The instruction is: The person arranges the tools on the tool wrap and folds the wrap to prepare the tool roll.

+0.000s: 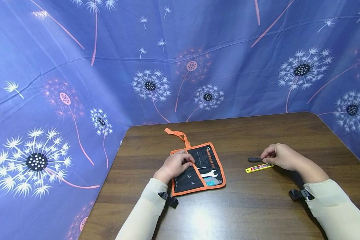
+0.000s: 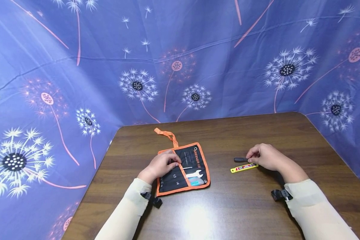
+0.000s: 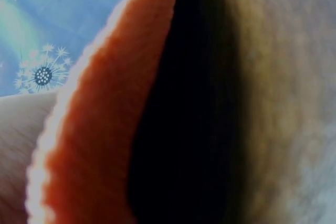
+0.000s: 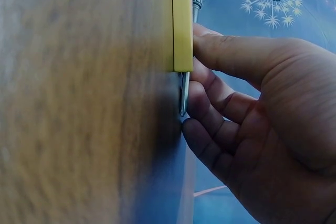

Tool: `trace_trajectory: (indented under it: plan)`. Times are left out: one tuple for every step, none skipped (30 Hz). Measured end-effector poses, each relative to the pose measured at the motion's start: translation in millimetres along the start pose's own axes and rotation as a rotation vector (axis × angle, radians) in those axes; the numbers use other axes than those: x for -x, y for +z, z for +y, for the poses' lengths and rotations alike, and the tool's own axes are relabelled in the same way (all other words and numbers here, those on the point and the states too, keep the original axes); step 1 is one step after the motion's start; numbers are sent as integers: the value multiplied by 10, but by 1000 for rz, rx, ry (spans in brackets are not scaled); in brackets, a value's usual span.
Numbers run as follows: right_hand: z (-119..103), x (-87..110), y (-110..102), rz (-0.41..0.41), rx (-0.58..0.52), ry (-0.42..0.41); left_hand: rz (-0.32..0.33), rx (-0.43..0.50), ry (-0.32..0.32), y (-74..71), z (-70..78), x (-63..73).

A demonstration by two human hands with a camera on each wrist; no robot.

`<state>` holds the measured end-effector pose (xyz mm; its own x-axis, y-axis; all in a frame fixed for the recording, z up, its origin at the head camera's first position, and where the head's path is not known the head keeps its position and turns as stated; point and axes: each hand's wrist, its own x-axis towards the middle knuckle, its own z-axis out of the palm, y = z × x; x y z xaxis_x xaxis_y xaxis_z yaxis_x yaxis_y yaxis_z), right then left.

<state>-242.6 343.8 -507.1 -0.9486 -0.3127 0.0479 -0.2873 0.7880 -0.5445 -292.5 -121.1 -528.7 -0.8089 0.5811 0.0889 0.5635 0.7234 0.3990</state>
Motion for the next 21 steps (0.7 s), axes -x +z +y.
trace_trajectory:
  plan:
    - [1,1,1,1,0,-1,1,-4,-1,1,3,1]
    - [0,2,4,0,-1,-1,2,-6,-3,1,5,2]
    - [-1,2,6,0,-1,-2,3,-9,-3,2,7,4]
    - [-2,2,9,-1,1,-1,3,-10,-4,-1,9,6]
    - [-3,1,12,-2,3,-1,3,-12,-6,-3,12,8]
    - [-5,0,15,-3,6,-1,3,-12,-6,-7,15,10]
    - [-5,-2,18,-4,9,-1,2,-14,-6,-9,17,14]
    - [-4,-2,20,-4,12,-4,1,-14,-6,-10,18,16]
    - [-3,-2,20,-4,15,-5,0,-13,-5,-10,17,18]
    - [-1,-3,21,-5,16,-5,-1,-11,-4,-10,17,21]
    - [-1,-4,20,-5,17,-7,2,-10,-2,-7,15,22]
    - [0,-5,18,-5,20,-10,5,-9,0,-1,12,23]
    - [0,-5,16,-3,26,-15,7,-10,2,4,9,23]
    - [-1,-5,14,-1,33,-18,12,-9,4,9,5,22]
    - [-5,-7,11,2,41,-21,18,-12,7,13,3,22]
    - [-11,-8,8,7,45,-24,24,-15,10,15,1,21]
    - [-19,-9,4,12,50,-28,30,-20,13,19,0,20]
    - [-27,-11,-1,17,54,-30,35,-24,16,21,-1,19]
    - [-39,-13,-7,21,55,-32,40,-28,20,22,-1,17]
    - [-51,-17,-13,23,53,-31,45,-30,24,24,-2,15]
    - [-65,-21,-20,25,50,-31,50,-34,27,25,-2,14]
